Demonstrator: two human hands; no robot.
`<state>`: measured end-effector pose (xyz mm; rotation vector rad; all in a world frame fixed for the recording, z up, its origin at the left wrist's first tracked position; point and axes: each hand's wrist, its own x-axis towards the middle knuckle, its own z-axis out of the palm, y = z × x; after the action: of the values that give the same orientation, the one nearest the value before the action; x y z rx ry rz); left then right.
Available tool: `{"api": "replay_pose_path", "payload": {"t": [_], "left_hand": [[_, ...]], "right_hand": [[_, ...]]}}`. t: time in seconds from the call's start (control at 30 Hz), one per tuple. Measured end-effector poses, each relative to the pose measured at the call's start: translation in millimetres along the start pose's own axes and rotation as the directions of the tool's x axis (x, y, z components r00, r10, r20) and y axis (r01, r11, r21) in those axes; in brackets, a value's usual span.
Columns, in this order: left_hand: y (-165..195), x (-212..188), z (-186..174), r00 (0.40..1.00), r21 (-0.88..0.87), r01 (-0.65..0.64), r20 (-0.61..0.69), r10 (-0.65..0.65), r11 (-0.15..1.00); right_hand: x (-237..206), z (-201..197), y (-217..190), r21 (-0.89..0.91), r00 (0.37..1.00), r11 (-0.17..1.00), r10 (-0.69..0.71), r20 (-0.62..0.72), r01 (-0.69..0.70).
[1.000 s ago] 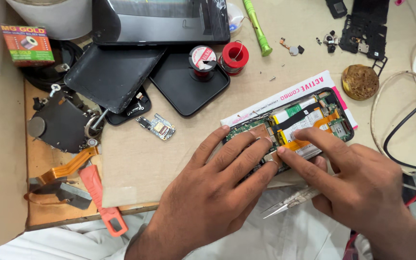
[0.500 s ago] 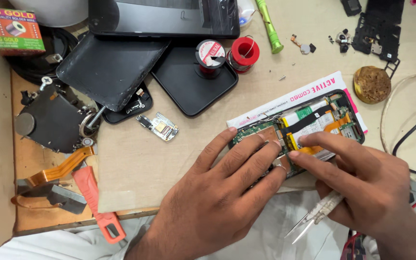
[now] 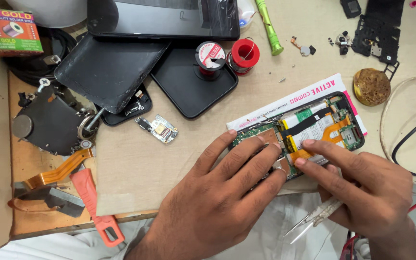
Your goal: The person pries the battery out of an opened smartphone on a cluttered repair bench, working a metal pry tool along the edge of the battery while holding the phone steady with the other hand. They then lift the freed battery and flex cables aside and continue working on the phone's internal components.
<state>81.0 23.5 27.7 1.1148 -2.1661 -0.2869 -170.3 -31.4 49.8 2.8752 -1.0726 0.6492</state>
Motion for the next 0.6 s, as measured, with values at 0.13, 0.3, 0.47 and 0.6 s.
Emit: {"api": "replay_pose_path", "payload": {"t": [0.13, 0.3, 0.47, 0.6], "left_hand": [[0.7, 0.5, -0.4, 1.000, -0.015, 0.007, -0.002, -0.007, 1.000], [0.6, 0.8, 0.3, 1.000, -0.014, 0.007, 0.001, -0.007, 1.000], [0.4, 0.6, 0.0, 1.000, -0.006, 0.002, -0.003, -0.002, 1.000], [0.4, 1.3, -1.6, 1.000, -0.002, -0.005, -0.004, 0.005, 1.000]], "right_hand": [[1.1, 0.4, 0.3, 0.037, 1.000, 0.999, 0.006, -0.002, -0.006], [-0.2, 1.3, 0.3, 0.054, 0.999, 0.998, 0.032, 0.018, -0.033], [-6.0, 5.5, -2.3, 0.036, 0.997, 0.997, 0.068, -0.029, -0.067], [-9.5, 8.0, -0.9, 0.079, 0.994, 0.993, 0.093, -0.052, -0.089]]}}
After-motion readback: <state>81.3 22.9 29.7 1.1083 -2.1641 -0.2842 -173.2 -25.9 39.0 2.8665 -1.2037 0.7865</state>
